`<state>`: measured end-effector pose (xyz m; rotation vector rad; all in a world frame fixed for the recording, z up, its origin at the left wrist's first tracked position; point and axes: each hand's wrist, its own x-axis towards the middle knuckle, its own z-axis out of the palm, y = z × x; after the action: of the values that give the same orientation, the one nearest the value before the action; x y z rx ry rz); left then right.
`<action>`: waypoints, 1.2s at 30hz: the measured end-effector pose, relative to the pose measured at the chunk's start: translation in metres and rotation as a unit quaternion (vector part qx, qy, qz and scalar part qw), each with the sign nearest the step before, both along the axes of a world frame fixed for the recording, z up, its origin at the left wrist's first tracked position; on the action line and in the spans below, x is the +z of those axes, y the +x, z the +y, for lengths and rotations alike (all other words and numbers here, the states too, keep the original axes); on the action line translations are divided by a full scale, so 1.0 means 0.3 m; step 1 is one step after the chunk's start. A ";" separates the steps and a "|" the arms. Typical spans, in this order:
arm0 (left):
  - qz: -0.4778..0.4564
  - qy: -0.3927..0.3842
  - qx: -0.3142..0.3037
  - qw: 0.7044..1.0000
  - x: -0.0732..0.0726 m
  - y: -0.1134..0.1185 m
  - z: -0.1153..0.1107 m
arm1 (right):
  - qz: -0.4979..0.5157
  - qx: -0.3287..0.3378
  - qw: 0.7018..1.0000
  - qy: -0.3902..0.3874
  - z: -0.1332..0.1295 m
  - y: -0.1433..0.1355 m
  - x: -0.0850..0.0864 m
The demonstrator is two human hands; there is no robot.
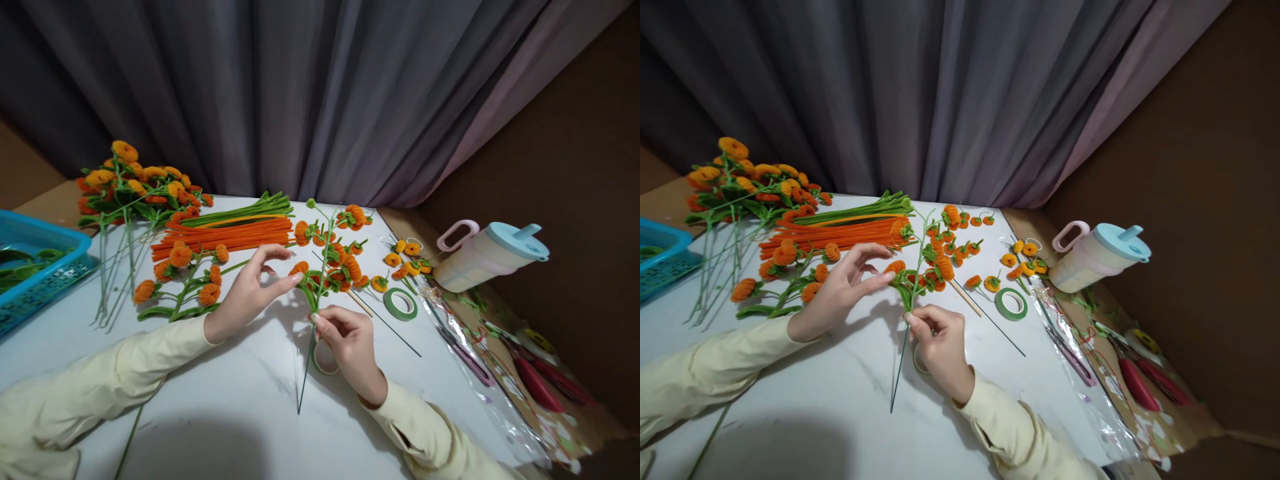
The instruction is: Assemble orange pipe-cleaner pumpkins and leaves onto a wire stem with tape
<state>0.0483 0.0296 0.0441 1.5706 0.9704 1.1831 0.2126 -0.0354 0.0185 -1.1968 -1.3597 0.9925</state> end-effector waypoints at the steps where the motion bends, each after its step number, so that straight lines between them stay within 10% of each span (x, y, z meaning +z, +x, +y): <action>1: 0.029 0.029 -0.005 0.999 0.016 -0.007 0.007 | -0.010 0.002 1.000 0.009 -0.001 -0.001 0.002; 13: 0.266 0.176 0.042 0.947 0.071 0.015 -0.045 | -0.107 -0.002 0.991 0.075 -0.005 -0.017 0.007; 21: 0.409 0.139 -0.069 0.900 0.059 0.019 -0.092 | -0.151 -0.017 0.981 0.119 -0.004 -0.017 0.010; 27: 0.138 -0.180 -0.141 0.964 0.013 0.048 -0.090 | -0.182 -0.036 0.974 0.127 0.000 -0.011 0.012; 32: -0.234 -0.445 -0.202 0.840 -0.058 0.066 -0.091 | -0.140 -0.030 0.984 0.109 0.002 -0.003 0.015; 36: -0.294 -0.490 -0.237 0.786 -0.094 0.073 -0.082 | -0.114 -0.023 0.990 0.084 -0.003 -0.007 0.011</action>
<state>0.0703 0.0051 0.0160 0.4729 0.5366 0.5453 0.2106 -0.0362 0.0219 -1.2344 -1.5549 0.7091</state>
